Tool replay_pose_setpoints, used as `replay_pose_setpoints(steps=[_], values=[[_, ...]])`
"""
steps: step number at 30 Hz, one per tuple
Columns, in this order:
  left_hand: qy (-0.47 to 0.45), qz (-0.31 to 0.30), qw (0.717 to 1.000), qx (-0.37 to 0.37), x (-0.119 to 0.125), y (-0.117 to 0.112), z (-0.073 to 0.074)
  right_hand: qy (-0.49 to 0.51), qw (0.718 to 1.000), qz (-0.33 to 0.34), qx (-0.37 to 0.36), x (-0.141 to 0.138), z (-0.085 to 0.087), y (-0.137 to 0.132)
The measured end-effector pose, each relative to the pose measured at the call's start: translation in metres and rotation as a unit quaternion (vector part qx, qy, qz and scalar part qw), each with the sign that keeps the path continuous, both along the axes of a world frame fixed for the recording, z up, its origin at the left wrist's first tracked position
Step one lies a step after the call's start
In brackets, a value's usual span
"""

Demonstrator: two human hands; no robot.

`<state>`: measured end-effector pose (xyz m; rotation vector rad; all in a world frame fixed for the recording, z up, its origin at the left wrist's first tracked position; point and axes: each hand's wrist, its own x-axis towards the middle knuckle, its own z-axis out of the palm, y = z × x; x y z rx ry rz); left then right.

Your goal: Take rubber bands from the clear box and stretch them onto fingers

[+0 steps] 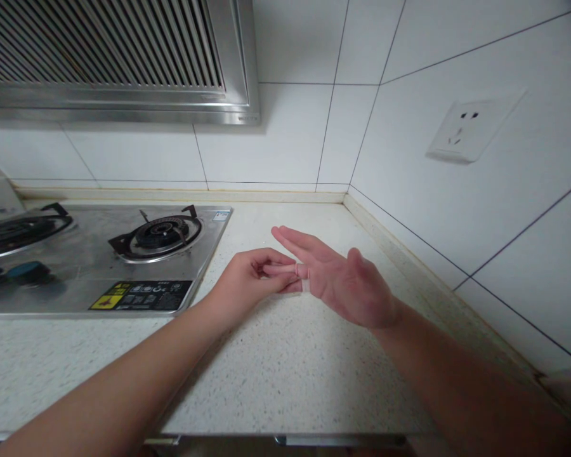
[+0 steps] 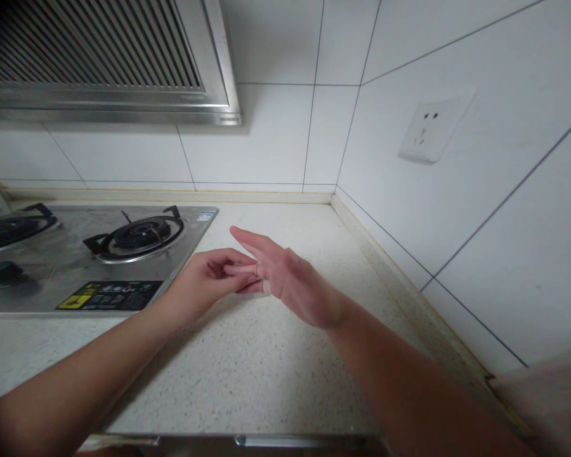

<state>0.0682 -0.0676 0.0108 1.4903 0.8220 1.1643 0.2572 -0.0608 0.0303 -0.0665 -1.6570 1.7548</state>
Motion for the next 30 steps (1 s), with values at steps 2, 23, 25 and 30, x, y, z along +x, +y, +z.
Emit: replay_pose_setpoints(steps=[2, 23, 25, 30], values=[[-0.017, -0.001, 1.0, -0.012, 0.002, 0.001, -0.001, 0.006, 1.0, 0.008, 0.005, -0.002, -0.001, -0.001], [0.369, 0.007, 0.9, 0.233, -0.011, -0.002, 0.015, -0.053, 0.998, 0.029, 0.012, 0.002, -0.002, -0.003], [0.415, 0.004, 0.871, 0.264, -0.014, -0.002, 0.015, -0.056, 0.998, 0.03, 0.003, 0.001, -0.002, -0.002], [0.437, -0.02, 0.833, 0.339, -0.013, 0.0, 0.008, -0.041, 0.998, 0.04, -0.005, -0.003, -0.004, -0.004]])
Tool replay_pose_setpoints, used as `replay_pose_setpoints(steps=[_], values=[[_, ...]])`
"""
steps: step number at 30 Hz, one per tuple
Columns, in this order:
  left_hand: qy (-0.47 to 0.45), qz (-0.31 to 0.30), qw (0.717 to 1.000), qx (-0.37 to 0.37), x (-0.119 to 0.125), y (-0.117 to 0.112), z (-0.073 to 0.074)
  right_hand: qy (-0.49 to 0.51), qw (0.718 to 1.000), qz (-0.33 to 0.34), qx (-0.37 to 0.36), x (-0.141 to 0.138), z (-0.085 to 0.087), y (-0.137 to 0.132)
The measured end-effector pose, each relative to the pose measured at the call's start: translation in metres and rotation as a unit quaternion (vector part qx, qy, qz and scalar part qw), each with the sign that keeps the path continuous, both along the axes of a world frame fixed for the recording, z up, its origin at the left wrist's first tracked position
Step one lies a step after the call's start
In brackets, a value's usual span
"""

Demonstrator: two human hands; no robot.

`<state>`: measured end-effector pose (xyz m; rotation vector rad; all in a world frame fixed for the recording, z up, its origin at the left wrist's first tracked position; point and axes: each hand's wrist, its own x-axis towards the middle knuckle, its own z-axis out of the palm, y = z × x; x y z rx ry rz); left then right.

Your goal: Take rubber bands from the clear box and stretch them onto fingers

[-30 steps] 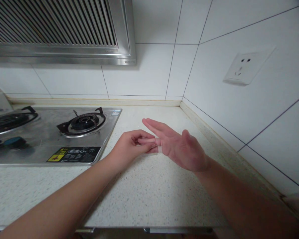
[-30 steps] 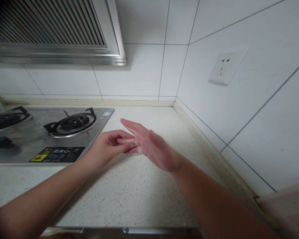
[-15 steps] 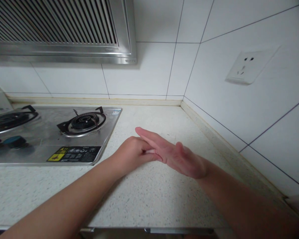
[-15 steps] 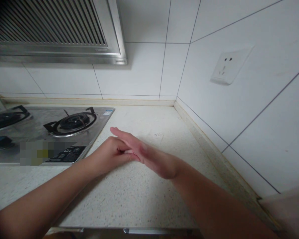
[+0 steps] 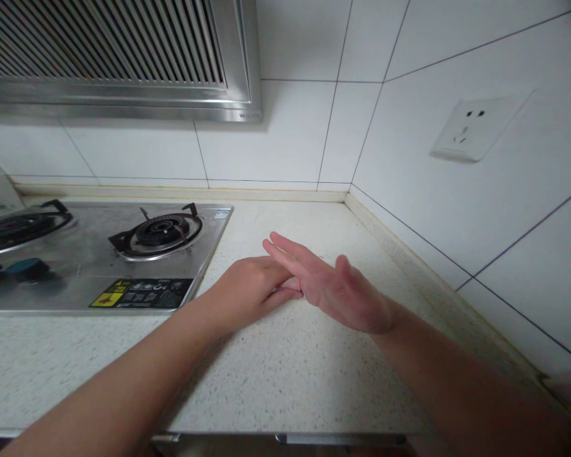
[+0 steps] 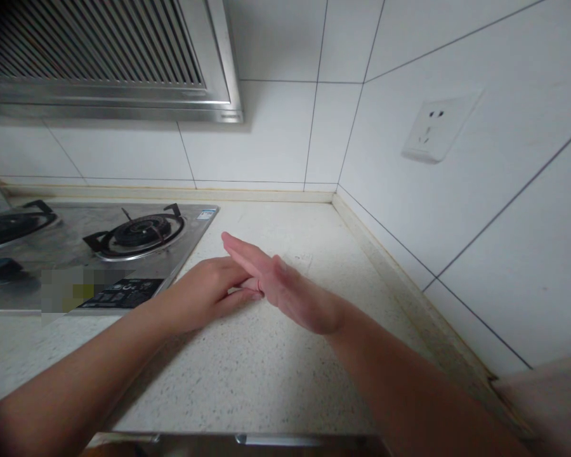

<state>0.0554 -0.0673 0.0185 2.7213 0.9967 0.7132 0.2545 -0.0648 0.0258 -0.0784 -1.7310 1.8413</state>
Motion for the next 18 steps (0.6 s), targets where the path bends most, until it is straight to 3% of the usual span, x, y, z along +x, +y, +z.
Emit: replay_pose_setpoints(steps=[13, 18], values=[[-0.038, -0.035, 0.996, -0.067, 0.007, -0.001, 0.0, -0.023, 0.999, 0.018, 0.017, 0.001, 0.003, -0.005], [-0.089, 0.006, 0.994, -0.061, 0.001, -0.001, 0.006, -0.033, 0.999, -0.041, 0.011, 0.006, 0.005, 0.004]])
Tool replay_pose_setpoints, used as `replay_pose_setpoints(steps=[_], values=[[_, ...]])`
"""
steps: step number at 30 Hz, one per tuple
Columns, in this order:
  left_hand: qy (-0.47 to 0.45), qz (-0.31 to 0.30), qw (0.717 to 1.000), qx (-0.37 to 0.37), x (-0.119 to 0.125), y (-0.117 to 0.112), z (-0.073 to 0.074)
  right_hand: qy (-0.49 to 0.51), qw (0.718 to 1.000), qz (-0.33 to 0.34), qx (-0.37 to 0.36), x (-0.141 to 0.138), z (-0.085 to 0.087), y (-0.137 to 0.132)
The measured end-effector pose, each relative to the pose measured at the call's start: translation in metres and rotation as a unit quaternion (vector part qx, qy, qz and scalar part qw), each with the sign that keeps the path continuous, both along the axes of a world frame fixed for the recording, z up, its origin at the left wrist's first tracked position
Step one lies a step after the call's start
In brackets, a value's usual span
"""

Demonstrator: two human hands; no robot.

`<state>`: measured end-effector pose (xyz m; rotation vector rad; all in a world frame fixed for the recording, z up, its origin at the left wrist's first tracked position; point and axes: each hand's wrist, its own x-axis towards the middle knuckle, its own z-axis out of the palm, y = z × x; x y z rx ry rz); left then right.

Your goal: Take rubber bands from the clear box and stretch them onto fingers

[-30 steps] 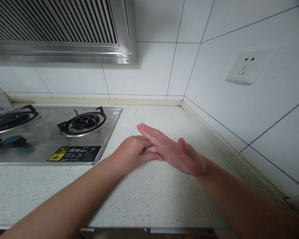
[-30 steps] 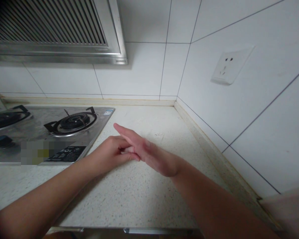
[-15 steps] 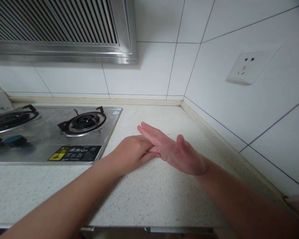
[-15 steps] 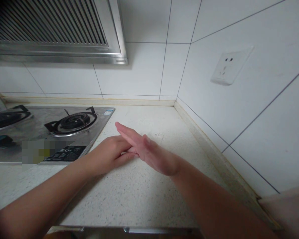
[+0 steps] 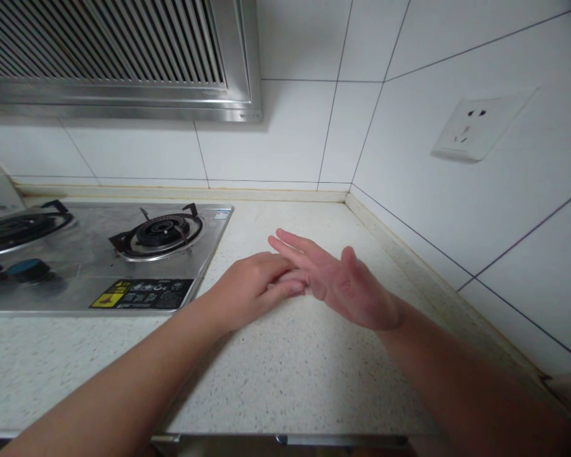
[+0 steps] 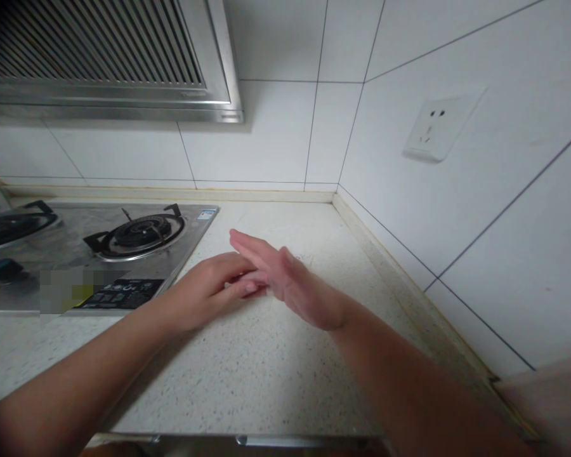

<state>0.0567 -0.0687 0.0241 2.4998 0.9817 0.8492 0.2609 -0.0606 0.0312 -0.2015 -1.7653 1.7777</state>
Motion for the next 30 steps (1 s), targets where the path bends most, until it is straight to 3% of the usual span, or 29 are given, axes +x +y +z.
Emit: replay_pose_setpoints(steps=[5, 10, 15, 19, 24, 30], values=[[0.007, 0.099, 0.995, -0.002, -0.013, 0.013, 0.0, -0.016, 0.995, -0.092, 0.047, 0.009, -0.001, 0.016], [0.015, 0.104, 0.992, -0.069, -0.018, 0.024, -0.007, -0.035, 0.985, -0.138, 0.096, 0.013, -0.008, 0.025], [0.131, 0.107, 0.984, -0.055, -0.017, 0.027, -0.009, -0.046, 0.979, -0.167, 0.11, 0.015, -0.007, 0.027], [0.204, 0.106, 0.971, -0.063, -0.009, 0.028, -0.001, -0.065, 0.973, -0.175, 0.135, 0.018, -0.005, 0.028], [0.308, 0.172, 0.932, -0.085, 0.01, 0.019, 0.017, -0.074, 0.971, -0.171, 0.149, 0.02, -0.004, 0.03], [0.333, 0.196, 0.92, -0.07, 0.029, 0.021, 0.024, -0.084, 0.972, -0.158, 0.154, 0.023, -0.009, 0.036]])
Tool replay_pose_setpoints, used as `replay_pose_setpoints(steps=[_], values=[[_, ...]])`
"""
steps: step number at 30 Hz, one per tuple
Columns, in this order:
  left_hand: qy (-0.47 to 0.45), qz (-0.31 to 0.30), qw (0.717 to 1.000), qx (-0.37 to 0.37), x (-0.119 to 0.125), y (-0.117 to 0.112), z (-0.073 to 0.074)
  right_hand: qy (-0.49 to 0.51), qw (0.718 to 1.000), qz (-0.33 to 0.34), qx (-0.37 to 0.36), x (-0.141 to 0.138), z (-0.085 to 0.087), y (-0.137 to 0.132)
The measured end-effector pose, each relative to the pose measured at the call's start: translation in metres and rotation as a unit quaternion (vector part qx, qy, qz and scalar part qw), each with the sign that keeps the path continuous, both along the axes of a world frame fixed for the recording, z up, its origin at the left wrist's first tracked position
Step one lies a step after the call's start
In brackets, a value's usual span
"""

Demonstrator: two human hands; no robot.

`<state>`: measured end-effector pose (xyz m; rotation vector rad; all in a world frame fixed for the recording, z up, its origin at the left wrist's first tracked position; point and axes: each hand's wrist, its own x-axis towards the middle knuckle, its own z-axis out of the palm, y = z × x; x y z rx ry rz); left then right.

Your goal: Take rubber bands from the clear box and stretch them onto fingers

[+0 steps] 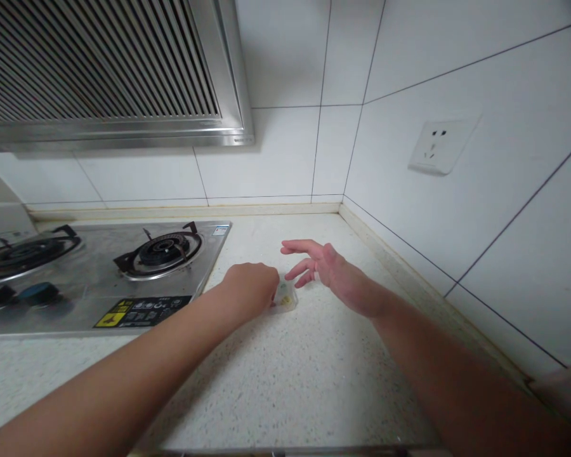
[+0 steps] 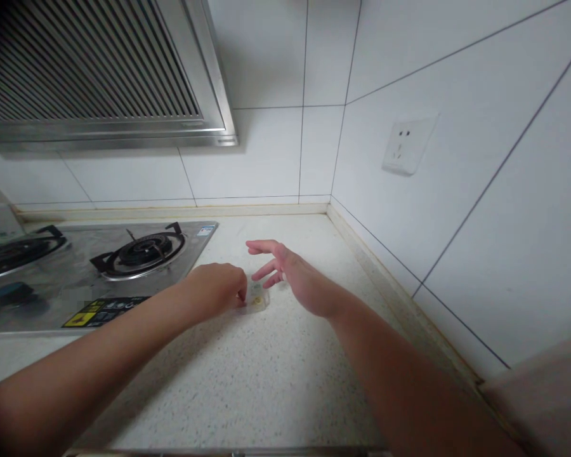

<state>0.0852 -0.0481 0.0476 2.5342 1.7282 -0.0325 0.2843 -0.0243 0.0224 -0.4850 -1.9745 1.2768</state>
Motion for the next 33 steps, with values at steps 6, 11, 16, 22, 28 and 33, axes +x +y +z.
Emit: replay_pose_setpoints(steps=[6, 11, 16, 22, 28, 33], values=[[-0.025, -0.018, 1.0, -0.005, -0.01, 0.005, 0.003, 0.037, 0.999, -0.013, -0.029, 0.003, 0.003, 0.002], [-0.113, -0.054, 0.991, -0.051, -0.028, 0.004, 0.004, 0.058, 0.998, -0.017, -0.035, 0.003, 0.003, 0.002], [-0.18, -0.051, 0.982, -0.038, -0.034, 0.002, -0.013, 0.046, 0.999, -0.014, -0.02, 0.003, 0.0, 0.004], [-0.254, -0.047, 0.966, -0.016, -0.039, 0.001, -0.023, 0.022, 0.999, -0.037, -0.008, 0.003, 0.004, -0.001], [-0.426, -0.021, 0.904, -0.019, -0.034, 0.001, -0.027, 0.034, 0.999, -0.026, -0.027, 0.001, 0.003, -0.007], [-0.541, 0.0, 0.839, -0.06, -0.023, 0.002, -0.031, 0.066, 0.996, -0.006, -0.061, -0.005, 0.0, -0.01]])
